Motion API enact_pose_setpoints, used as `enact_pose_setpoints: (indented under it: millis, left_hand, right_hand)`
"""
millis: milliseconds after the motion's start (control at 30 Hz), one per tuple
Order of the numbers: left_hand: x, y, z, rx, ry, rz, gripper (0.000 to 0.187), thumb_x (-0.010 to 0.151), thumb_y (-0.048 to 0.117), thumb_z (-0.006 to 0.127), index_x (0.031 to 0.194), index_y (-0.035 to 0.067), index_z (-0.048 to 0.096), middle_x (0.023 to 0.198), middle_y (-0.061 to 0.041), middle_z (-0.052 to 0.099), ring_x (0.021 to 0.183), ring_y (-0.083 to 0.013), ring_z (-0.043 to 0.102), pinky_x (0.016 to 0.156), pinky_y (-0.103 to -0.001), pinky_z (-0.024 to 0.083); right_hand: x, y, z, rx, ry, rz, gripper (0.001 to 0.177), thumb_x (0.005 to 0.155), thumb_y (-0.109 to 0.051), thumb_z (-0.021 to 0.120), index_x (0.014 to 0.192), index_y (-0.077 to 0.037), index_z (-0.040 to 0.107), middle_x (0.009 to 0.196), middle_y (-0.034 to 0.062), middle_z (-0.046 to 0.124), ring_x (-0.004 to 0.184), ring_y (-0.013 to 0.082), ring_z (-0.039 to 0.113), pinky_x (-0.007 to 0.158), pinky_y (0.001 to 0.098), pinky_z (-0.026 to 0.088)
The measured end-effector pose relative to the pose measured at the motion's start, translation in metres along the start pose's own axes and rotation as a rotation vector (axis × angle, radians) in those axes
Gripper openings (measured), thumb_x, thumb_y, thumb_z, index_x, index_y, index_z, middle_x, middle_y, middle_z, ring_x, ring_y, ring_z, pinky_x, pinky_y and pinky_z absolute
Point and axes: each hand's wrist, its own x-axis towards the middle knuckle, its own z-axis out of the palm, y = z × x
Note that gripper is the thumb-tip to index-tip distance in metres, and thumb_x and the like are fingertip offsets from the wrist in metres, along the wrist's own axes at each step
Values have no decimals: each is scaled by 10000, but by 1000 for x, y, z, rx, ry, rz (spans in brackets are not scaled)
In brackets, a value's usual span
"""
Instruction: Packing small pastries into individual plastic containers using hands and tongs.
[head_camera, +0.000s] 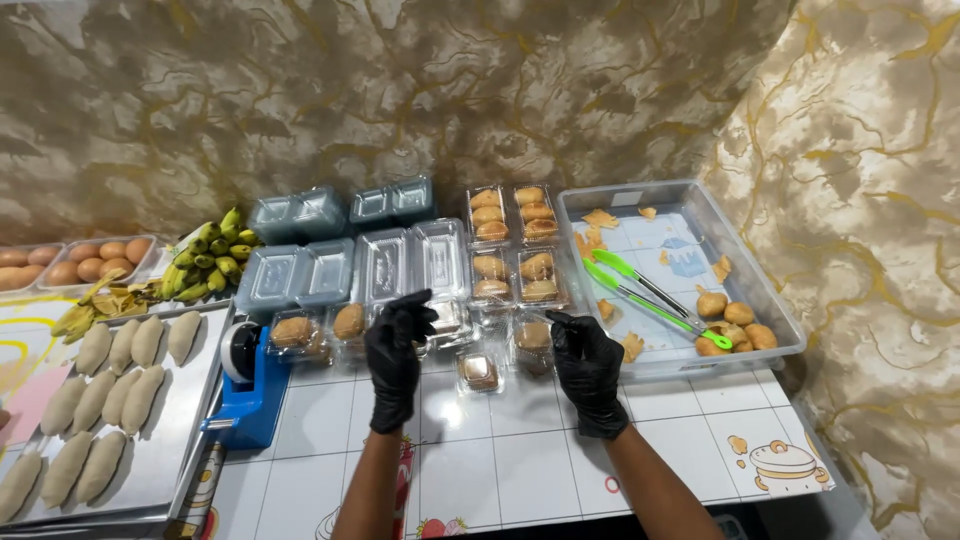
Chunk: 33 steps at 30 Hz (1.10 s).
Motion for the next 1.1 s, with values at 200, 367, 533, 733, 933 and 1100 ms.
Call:
enact_pose_setpoints:
  millis: [200,367,533,733,933,1100]
  left_hand:
    - [-47,0,28,-41,-197,196,836,843,690,650,1396,67,589,860,-71,770,663,-121,690,601,-248,570]
    - [-63,-2,33,-211,-222,83,950,844,575,726,1538,25,382,941,-96,769,704,-117,707,616,-238,567]
    - [-66,2,41,-169,-225,81,672,871,349,781,1433,44,576,900,-90,792,676,-99,695,627,-247,568]
    - [-62,37,47,-134,-88,-77,373,1023,338,570,885,79,800,589,-54,741,480,-120,652,527,-205,542]
    - [-63,-8,43,-171,-22,-193,431,1061,266,512,778,48,753,568,-120,735,444,-147,643,508,-208,532]
    - [-53,21,39,-296,17,-207,378,1053,268,505,919,21,757,777,-196,790,555,-232,750,499,-271,603]
  right_hand:
    - [-9,-8,15,259,-80,495,40,924,-112,751,889,-103,735,489,63,595,409,125,523,443,283,451]
    - [-6,-28,16,286,-83,571,34,929,-110,744,935,-86,766,536,109,623,408,156,529,440,293,453]
    - [-18,-28,20,165,-109,387,109,926,-101,766,1029,-132,781,506,49,595,424,120,533,494,283,470]
    - [-22,-25,15,78,-202,232,234,863,-109,818,1090,-151,780,507,44,626,428,146,608,537,269,511]
    - [-20,-3,5,-69,-171,21,317,859,-269,824,1148,-166,746,641,21,683,521,196,638,579,300,522]
    - [3,20,-6,48,6,-17,300,994,-154,676,1289,-115,705,821,16,696,699,106,623,720,250,525]
